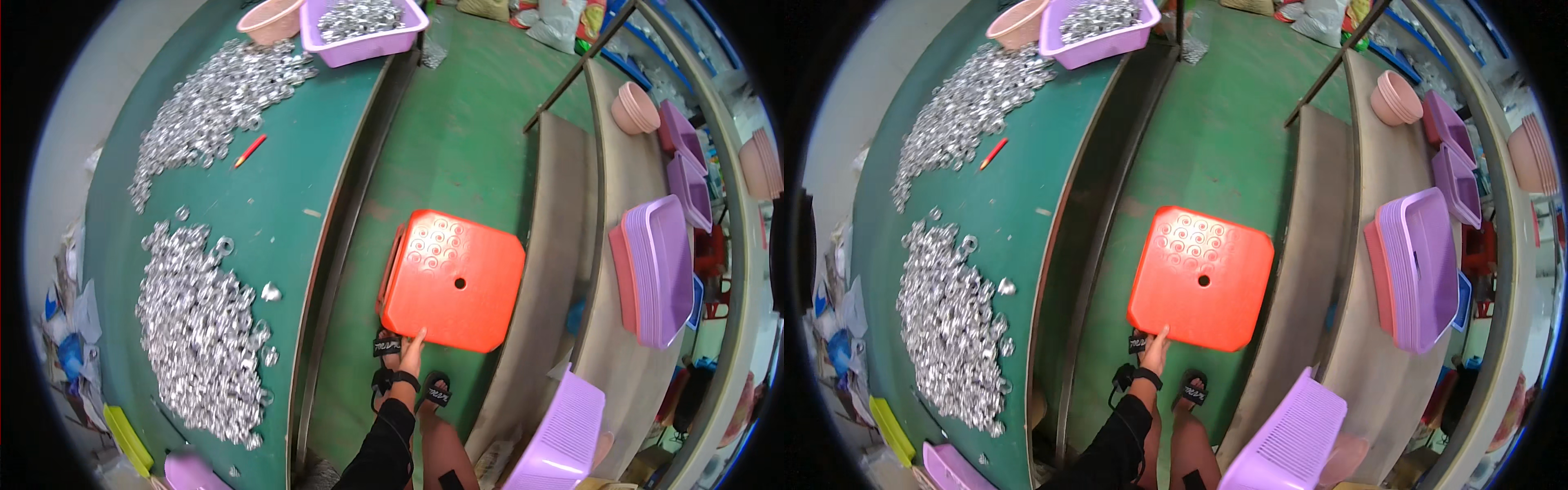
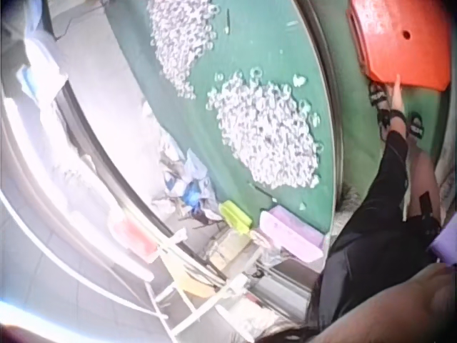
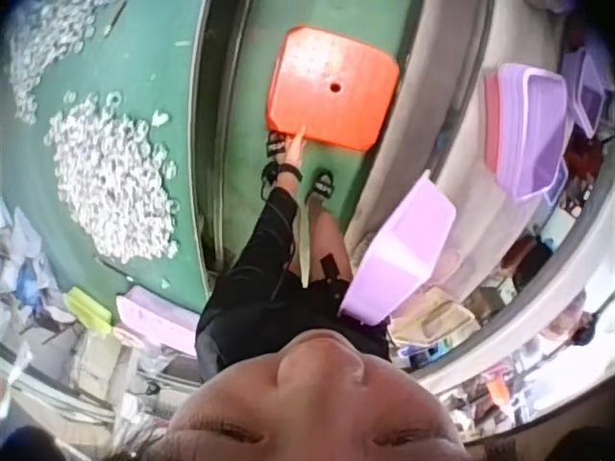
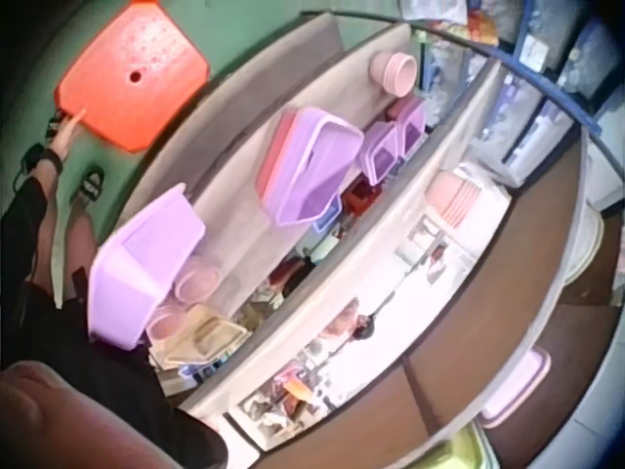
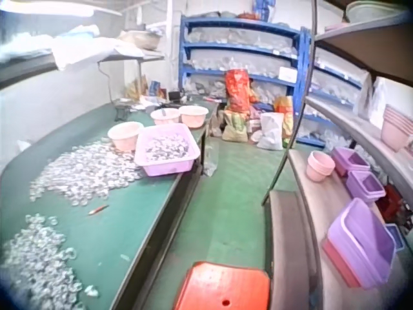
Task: Inspecting and sorting shiny metal ring-like components on a workbench into different baskets.
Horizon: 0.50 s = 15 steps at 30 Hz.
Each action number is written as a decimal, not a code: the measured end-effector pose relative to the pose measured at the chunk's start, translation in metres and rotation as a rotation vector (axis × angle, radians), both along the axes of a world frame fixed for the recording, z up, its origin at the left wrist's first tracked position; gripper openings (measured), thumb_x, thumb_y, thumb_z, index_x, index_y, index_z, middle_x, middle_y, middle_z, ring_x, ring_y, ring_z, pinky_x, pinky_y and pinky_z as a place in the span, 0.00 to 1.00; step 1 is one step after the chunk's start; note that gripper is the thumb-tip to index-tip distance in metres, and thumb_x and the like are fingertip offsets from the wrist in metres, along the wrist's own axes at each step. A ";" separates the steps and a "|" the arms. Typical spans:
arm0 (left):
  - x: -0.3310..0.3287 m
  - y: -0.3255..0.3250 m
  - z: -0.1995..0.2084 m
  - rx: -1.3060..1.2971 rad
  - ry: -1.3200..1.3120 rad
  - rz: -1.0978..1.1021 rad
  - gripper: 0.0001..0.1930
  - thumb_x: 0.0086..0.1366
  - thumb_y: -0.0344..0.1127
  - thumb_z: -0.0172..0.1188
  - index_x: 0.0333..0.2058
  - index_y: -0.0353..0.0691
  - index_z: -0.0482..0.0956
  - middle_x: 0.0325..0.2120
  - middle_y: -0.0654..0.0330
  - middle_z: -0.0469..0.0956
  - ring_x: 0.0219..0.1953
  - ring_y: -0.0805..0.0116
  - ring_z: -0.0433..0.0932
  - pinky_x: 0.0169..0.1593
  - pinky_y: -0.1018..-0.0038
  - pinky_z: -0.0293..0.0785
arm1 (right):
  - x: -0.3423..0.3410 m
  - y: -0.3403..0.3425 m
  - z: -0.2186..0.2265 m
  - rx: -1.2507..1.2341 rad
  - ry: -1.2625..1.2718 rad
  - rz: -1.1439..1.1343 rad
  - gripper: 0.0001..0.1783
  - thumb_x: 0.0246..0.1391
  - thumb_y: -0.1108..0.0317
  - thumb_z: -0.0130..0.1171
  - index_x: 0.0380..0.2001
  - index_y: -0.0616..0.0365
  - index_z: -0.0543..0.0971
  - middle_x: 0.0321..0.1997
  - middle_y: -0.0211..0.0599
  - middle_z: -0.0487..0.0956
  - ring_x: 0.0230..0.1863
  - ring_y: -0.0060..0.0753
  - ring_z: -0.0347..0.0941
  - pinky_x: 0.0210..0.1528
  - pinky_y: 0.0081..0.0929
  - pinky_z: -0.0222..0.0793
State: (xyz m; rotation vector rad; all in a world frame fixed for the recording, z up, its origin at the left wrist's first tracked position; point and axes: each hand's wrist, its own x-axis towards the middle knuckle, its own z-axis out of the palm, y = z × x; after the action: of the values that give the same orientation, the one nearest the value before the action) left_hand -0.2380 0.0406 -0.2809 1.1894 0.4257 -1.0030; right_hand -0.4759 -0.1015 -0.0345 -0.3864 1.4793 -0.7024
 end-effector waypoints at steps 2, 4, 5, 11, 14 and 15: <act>-0.014 0.028 0.019 0.091 0.104 0.136 0.44 0.48 0.47 0.58 0.54 0.37 0.37 0.52 0.51 0.51 0.54 0.58 0.52 0.55 0.64 0.48 | 0.004 0.014 0.018 0.018 -0.039 0.006 0.26 0.53 0.51 0.30 0.43 0.62 0.64 0.42 0.43 0.67 0.41 0.33 0.63 0.43 0.25 0.61; -0.022 0.059 0.042 0.270 0.199 0.230 0.48 0.48 0.50 0.57 0.55 0.38 0.31 0.50 0.49 0.53 0.53 0.56 0.54 0.52 0.62 0.54 | 0.021 0.025 0.040 0.024 -0.101 0.025 0.26 0.53 0.51 0.30 0.42 0.62 0.64 0.42 0.43 0.67 0.41 0.33 0.63 0.43 0.24 0.61; -0.029 0.072 0.062 0.296 0.155 0.129 0.48 0.48 0.50 0.56 0.54 0.37 0.30 0.49 0.48 0.55 0.51 0.55 0.57 0.48 0.61 0.60 | 0.033 0.026 0.052 0.019 -0.135 0.039 0.26 0.53 0.51 0.30 0.42 0.62 0.64 0.41 0.43 0.67 0.41 0.33 0.64 0.42 0.24 0.61; -0.043 0.141 0.242 -0.239 0.194 -0.324 0.29 0.59 0.52 0.38 0.51 0.35 0.53 0.44 0.52 0.64 0.48 0.65 0.62 0.45 0.70 0.63 | 0.119 0.065 0.130 0.030 -0.378 0.158 0.26 0.53 0.51 0.30 0.41 0.62 0.65 0.40 0.43 0.68 0.39 0.33 0.64 0.41 0.23 0.62; -0.027 0.182 0.338 -0.340 -0.146 -0.296 0.27 0.61 0.50 0.35 0.53 0.36 0.50 0.47 0.53 0.61 0.50 0.65 0.61 0.46 0.70 0.63 | 0.140 0.096 0.162 0.097 -0.448 0.227 0.26 0.53 0.51 0.30 0.41 0.62 0.66 0.39 0.43 0.68 0.39 0.33 0.65 0.41 0.23 0.62; -0.017 0.195 0.361 -0.395 -0.225 -0.268 0.29 0.60 0.50 0.35 0.54 0.36 0.46 0.48 0.52 0.58 0.50 0.64 0.60 0.46 0.68 0.64 | 0.143 0.109 0.169 0.122 -0.459 0.234 0.26 0.53 0.51 0.30 0.40 0.62 0.66 0.39 0.43 0.68 0.39 0.33 0.65 0.41 0.23 0.62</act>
State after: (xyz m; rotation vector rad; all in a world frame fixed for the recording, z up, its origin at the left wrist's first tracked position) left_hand -0.2546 0.2359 0.0804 0.9980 -0.1131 -1.1063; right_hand -0.3330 0.0077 0.1346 -0.2758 1.0156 -0.4709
